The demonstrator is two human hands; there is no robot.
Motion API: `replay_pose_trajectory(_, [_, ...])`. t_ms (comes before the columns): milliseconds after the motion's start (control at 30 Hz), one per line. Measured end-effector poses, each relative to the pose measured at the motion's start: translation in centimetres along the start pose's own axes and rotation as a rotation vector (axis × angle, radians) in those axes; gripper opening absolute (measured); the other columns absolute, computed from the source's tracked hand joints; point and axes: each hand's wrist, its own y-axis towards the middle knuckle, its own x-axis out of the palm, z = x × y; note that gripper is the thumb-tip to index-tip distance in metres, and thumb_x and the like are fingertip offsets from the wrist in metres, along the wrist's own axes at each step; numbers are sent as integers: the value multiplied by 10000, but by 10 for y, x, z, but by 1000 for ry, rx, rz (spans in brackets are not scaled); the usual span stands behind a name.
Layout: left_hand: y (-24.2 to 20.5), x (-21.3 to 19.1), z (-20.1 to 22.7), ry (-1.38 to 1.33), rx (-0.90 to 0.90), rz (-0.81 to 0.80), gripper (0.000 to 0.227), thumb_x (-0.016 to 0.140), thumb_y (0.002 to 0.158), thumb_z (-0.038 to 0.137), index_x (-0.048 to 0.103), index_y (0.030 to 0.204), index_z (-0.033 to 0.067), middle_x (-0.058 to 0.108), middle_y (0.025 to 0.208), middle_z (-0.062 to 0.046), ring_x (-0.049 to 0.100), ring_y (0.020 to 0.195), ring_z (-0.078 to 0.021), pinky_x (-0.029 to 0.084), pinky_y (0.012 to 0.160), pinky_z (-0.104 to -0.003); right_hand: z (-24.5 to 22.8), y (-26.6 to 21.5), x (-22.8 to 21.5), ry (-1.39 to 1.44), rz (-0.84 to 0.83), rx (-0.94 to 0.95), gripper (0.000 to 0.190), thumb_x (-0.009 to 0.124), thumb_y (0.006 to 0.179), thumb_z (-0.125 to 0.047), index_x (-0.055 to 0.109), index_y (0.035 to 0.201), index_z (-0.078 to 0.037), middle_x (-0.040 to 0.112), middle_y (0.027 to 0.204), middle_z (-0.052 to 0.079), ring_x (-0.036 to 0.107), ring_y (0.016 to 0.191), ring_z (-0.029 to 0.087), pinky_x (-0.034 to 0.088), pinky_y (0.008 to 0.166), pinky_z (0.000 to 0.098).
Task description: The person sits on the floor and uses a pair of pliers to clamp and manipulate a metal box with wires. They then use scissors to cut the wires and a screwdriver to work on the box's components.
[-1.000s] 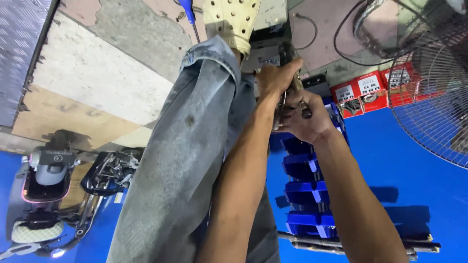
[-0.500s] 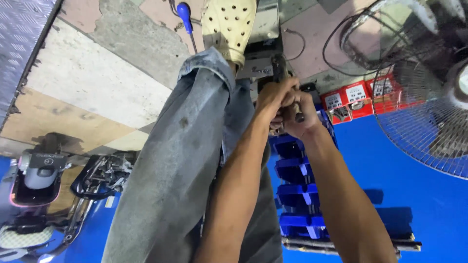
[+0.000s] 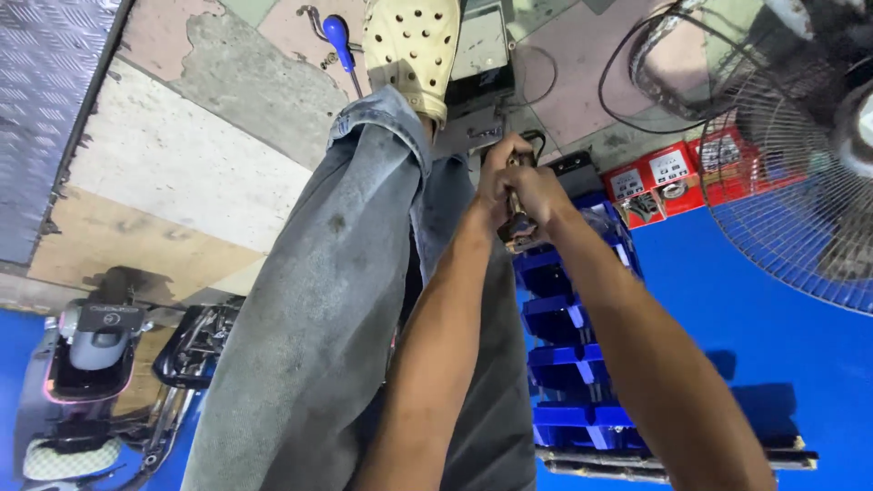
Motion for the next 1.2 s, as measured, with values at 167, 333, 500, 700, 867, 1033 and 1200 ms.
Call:
replay_pose_trajectory(167, [80, -51, -72, -126, 650, -164, 255, 566, 1037, 295, 582, 1081, 44, 581, 872, -149, 638, 883, -226, 538, 750, -427, 8, 8, 0, -348, 89, -184, 534, 631, 781, -484, 751, 907, 22, 707, 828, 227, 713, 884, 451, 520, 730, 471])
replay_pose_trajectory(333, [17, -24, -14, -10, 252, -43, 318, 711, 888, 329, 625, 995, 41, 659, 912, -163, 630, 851, -229, 511, 768, -379, -18, -47, -5, -263, 34, -92, 571, 683, 699, -464, 750, 1030, -3, 731, 1046, 203, 692, 1110, 375, 531, 862, 489])
replay_pose_trajectory(500, [46, -62, 2, -114, -229, 47, 513, 805, 674, 462, 723, 962, 46, 708, 858, -211, 668, 709, -362, 567, 552, -476, 10, -35, -17, 282, -196, -148, 403, 770, 813, -353, 663, 675, 10, 593, 703, 169, 528, 587, 185, 447, 481, 304])
replay_pose_trajectory(700, [-35, -27, 83, 259, -243, 167, 583, 832, 617, 407, 702, 1057, 48, 687, 867, -232, 699, 689, -503, 604, 578, -681, 107, 12, 18, 1376, -1124, -227, 354, 536, 1030, -250, 765, 1037, 19, 752, 1079, 286, 755, 981, 432, 654, 697, 505])
replay_pose_trajectory(867, [-133, 31, 111, 779, -220, 188, 502, 840, 721, 247, 701, 1087, -68, 717, 910, -211, 733, 793, -368, 616, 697, -530, 107, -31, 36, 1683, -1360, -515, 377, 445, 1045, -233, 744, 1228, -96, 626, 1420, 208, 552, 1367, 386, 395, 1137, 614])
replay_pose_trajectory(1033, [-149, -24, 85, 1028, -14, 112, 312, 735, 926, 283, 766, 1042, -5, 719, 985, -174, 671, 927, -264, 527, 885, -410, 100, -82, 30, 1807, -1077, -210, 356, 599, 1024, -325, 758, 828, -73, 750, 865, 159, 733, 1031, 401, 524, 996, 664])
replay_pose_trajectory(1200, [-181, 6, 73, 1301, -108, 202, 372, 714, 962, 485, 765, 884, 125, 712, 727, -97, 709, 708, -207, 533, 666, -340, 128, -75, 51, 1847, -1109, -349, 305, 474, 1079, -282, 710, 1029, -95, 613, 529, -11, 718, 1011, 332, 506, 1025, 564])
